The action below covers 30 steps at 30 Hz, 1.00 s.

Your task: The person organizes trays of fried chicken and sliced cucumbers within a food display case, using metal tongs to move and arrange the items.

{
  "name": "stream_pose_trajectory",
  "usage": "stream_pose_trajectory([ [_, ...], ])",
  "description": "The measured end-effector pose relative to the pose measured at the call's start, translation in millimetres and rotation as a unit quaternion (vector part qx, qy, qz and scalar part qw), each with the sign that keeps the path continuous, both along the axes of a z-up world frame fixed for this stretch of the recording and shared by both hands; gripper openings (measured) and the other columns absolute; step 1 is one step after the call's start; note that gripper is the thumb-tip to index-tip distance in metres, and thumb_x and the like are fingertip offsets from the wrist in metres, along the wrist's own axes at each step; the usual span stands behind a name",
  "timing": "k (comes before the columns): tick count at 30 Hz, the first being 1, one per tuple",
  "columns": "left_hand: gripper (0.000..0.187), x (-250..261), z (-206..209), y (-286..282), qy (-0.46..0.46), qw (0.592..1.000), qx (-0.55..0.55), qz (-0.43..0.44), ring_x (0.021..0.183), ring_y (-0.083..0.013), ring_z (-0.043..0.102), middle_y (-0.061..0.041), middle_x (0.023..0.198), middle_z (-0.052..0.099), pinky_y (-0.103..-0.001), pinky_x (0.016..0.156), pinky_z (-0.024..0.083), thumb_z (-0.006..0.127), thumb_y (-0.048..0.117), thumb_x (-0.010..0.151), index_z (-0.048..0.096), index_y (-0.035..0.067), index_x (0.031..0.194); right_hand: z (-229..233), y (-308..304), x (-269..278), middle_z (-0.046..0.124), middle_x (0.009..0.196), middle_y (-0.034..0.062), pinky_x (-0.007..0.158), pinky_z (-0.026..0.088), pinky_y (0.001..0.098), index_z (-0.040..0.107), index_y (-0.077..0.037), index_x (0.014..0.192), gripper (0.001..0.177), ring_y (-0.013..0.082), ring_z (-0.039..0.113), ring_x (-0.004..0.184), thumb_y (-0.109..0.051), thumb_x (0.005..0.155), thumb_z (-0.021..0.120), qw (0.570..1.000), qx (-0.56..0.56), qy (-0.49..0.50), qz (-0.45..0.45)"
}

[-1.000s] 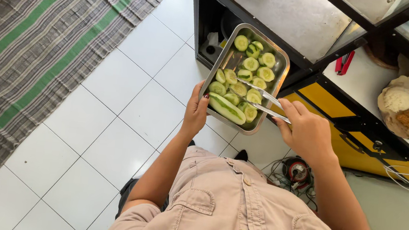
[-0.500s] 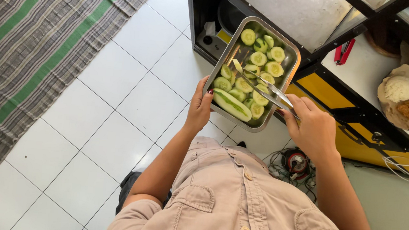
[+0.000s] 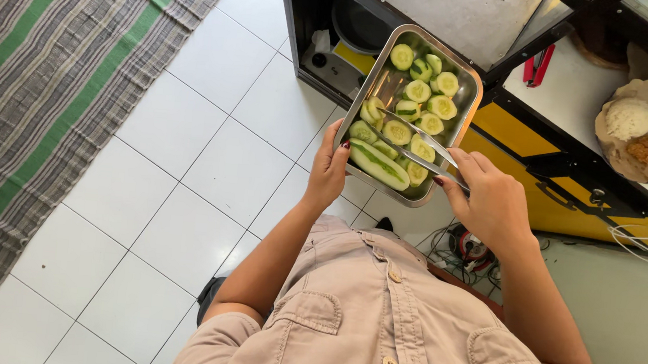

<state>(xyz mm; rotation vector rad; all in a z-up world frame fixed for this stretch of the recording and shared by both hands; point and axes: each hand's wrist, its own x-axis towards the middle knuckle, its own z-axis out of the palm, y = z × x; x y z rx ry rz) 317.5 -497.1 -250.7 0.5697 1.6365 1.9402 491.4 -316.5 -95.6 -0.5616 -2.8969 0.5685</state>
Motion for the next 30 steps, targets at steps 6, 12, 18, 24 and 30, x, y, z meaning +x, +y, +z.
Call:
stream_pose_trajectory([
  [6, 0.042, 3.3, -0.6, 4.6, 0.06, 0.997, 0.053, -0.002, 0.099, -0.0064, 0.053, -0.002, 0.119, 0.06, -0.021, 0.089, 0.046, 0.041, 0.008, 0.109, 0.043, 0.002, 0.151, 2.1, -10.9, 0.8, 0.067, 0.101, 0.0111, 0.067, 0.053, 0.0448, 0.064, -0.005, 0.133, 0.046, 0.0342, 0.067, 0.08, -0.03, 0.095, 0.068, 0.999, 0.013, -0.024, -0.037],
  [12, 0.043, 18.9, 5.4, 16.8, 0.002, 1.0, 0.024, 0.018, 0.081, -0.0051, 0.05, -0.002, 0.105, 0.06, -0.021, 0.071, 0.047, 0.039, 0.011, 0.108, 0.042, 0.005, 0.15, -0.9, -23.0, -2.4, 0.067, 0.1, 0.0109, 0.066, 0.053, 0.0452, 0.063, -0.005, 0.133, 0.045, 0.0332, 0.068, 0.081, -0.029, 0.095, 0.067, 0.997, -0.007, -0.025, -0.078],
  [18, 0.044, 19.7, -0.1, 19.5, -0.075, 0.997, 0.029, 0.009, 0.082, -0.0035, 0.053, 0.0, 0.104, 0.057, -0.021, 0.065, 0.05, 0.037, 0.014, 0.108, 0.038, 0.01, 0.151, 16.5, -3.5, 14.2, 0.068, 0.098, 0.0089, 0.065, 0.054, 0.0417, 0.064, -0.007, 0.131, 0.042, 0.0308, 0.068, 0.077, -0.029, 0.095, 0.068, 0.997, 0.018, -0.031, -0.07],
  [24, 0.043, 5.8, -6.7, 15.3, 0.001, 0.998, 0.064, -0.012, 0.083, -0.0041, 0.047, 0.0, 0.107, 0.059, -0.019, 0.072, 0.043, 0.04, 0.009, 0.108, 0.044, 0.004, 0.15, 53.1, 27.3, 34.5, 0.067, 0.098, 0.0049, 0.062, 0.053, 0.0392, 0.066, -0.012, 0.129, 0.044, 0.0272, 0.068, 0.073, -0.032, 0.09, 0.073, 0.981, 0.178, -0.08, -0.018],
  [30, 0.044, 13.1, 0.0, 22.8, 0.009, 0.999, 0.047, -0.022, 0.076, -0.0032, 0.042, 0.0, 0.103, 0.058, -0.019, 0.067, 0.039, 0.04, 0.008, 0.106, 0.045, 0.002, 0.149, 63.9, 21.8, 23.3, 0.066, 0.091, 0.0037, 0.057, 0.052, 0.0364, 0.066, -0.01, 0.124, 0.043, 0.0237, 0.069, 0.073, -0.032, 0.087, 0.074, 0.965, 0.229, -0.129, 0.022],
])
